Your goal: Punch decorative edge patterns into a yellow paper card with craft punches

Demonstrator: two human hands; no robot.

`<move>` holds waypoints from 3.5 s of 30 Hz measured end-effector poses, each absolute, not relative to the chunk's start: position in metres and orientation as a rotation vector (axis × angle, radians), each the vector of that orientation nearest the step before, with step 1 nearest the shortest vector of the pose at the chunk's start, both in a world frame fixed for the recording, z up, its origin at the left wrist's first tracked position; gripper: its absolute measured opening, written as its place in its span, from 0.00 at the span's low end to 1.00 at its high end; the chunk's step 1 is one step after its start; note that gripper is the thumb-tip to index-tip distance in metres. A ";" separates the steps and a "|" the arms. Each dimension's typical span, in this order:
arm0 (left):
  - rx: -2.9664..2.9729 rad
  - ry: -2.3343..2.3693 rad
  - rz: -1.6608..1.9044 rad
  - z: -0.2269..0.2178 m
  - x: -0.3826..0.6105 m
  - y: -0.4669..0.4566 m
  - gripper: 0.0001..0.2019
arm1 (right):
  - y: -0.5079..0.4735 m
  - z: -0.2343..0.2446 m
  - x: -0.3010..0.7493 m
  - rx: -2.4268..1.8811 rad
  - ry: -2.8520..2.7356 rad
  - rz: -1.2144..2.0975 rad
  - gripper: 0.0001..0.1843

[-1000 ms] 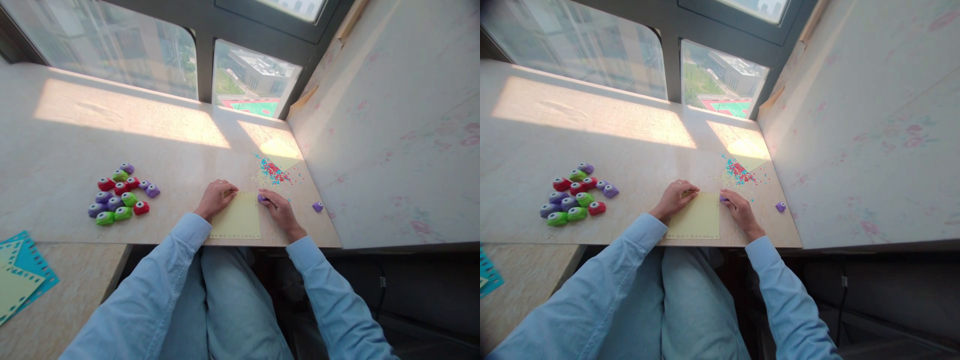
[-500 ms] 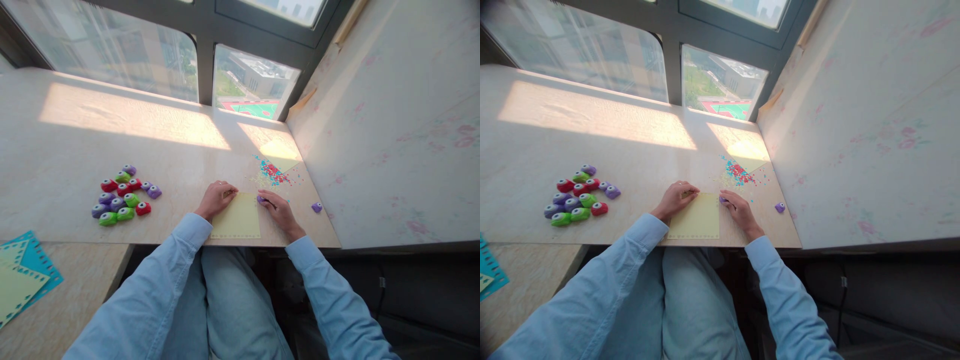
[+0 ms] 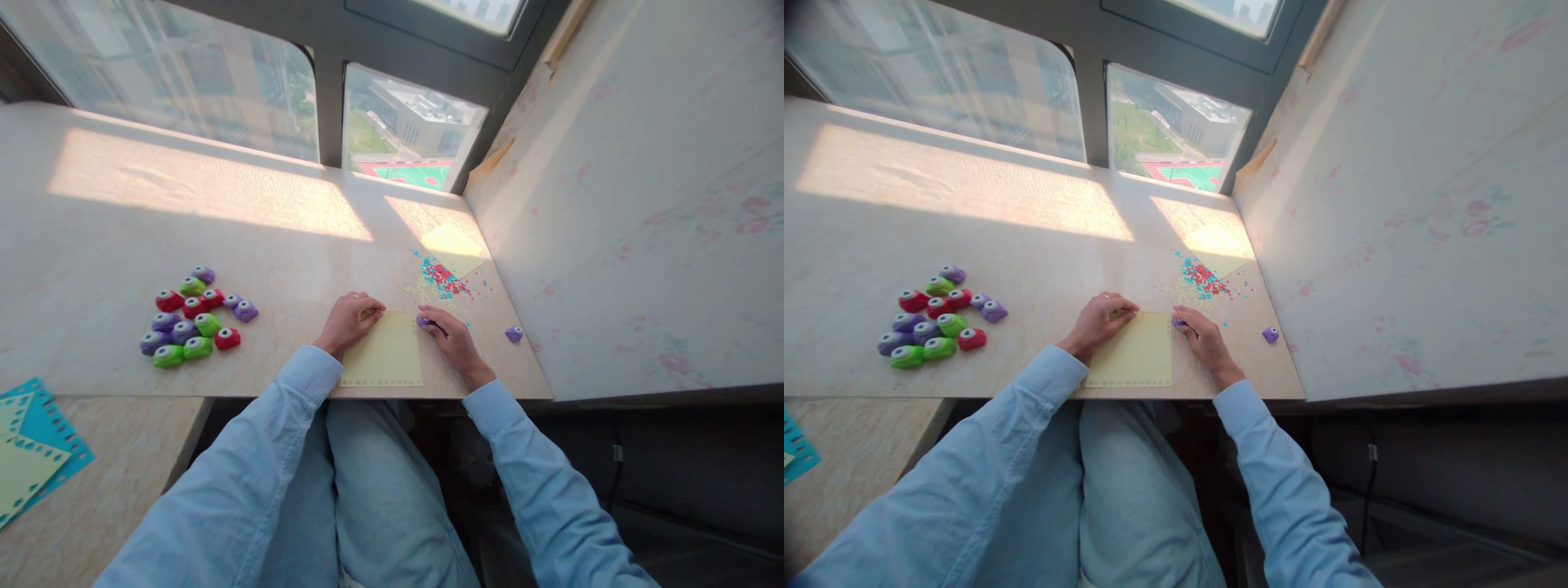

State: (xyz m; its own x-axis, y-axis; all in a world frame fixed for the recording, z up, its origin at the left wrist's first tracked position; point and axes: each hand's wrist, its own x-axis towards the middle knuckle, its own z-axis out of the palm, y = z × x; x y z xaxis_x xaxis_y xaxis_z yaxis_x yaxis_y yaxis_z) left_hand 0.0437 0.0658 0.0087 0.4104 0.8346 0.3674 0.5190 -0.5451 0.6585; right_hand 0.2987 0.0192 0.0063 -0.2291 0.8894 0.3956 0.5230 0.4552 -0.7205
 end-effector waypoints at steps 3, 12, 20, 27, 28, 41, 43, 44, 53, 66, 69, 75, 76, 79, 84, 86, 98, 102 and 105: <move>2.235 1.140 0.953 0.008 0.043 0.067 0.07 | 0.019 0.006 0.299 -1.173 -1.914 0.564 0.14; 2.221 1.129 0.994 0.004 0.043 0.068 0.06 | 0.020 0.001 0.300 -1.128 -2.005 0.509 0.16; 2.128 1.089 1.062 0.005 0.043 0.067 0.07 | 0.020 0.000 0.300 -1.108 -2.027 0.490 0.18; 2.063 1.032 1.085 0.003 0.044 0.068 0.08 | 0.020 -0.001 0.301 -1.096 -2.023 0.508 0.18; 2.061 1.031 1.083 0.003 0.044 0.068 0.08 | 0.020 -0.001 0.301 -1.093 -2.020 0.511 0.18; 2.083 1.219 0.995 0.008 0.048 0.067 0.07 | 0.019 0.002 0.298 -1.163 -1.998 0.513 0.15; 2.074 1.257 0.991 0.009 0.049 0.066 0.07 | 0.019 0.003 0.298 -1.197 -1.993 0.501 0.15; 2.071 1.269 0.990 0.010 0.050 0.065 0.07 | 0.018 0.003 0.298 -1.211 -1.990 0.498 0.16; 2.019 1.367 1.003 0.011 0.055 0.063 0.07 | 0.016 0.008 0.297 -1.142 -1.989 0.425 0.14; 2.027 1.390 1.076 0.008 0.055 0.063 0.06 | 0.011 0.019 0.293 -1.110 -1.984 0.502 0.10; 2.021 1.387 1.063 0.009 0.055 0.062 0.06 | 0.010 0.021 0.293 -1.107 -1.950 0.566 0.12; 2.013 1.367 1.086 0.011 0.053 0.061 0.06 | 0.011 0.023 0.294 -1.105 -1.939 0.635 0.10; 2.015 1.361 1.086 0.012 0.053 0.061 0.06 | 0.011 0.023 0.294 -1.113 -1.939 0.635 0.10; 2.038 1.352 1.072 0.013 0.052 0.061 0.06 | 0.011 0.027 0.293 -1.140 -1.939 0.624 0.10; 2.024 1.362 1.057 0.014 0.052 0.060 0.05 | 0.011 0.031 0.292 -1.149 -1.959 0.611 0.10; 2.013 1.370 1.071 0.016 0.053 0.059 0.05 | 0.011 0.031 0.293 -1.160 -1.971 0.609 0.11; 2.455 1.250 0.902 0.023 0.057 0.047 0.11 | 0.010 0.028 0.297 -1.176 -2.019 0.620 0.13; 2.471 1.271 0.791 0.022 0.059 0.048 0.11 | 0.011 0.027 0.297 -1.197 -2.016 0.608 0.12; 2.482 1.283 0.768 0.022 0.060 0.048 0.12 | 0.011 0.025 0.295 -1.223 -2.021 0.570 0.12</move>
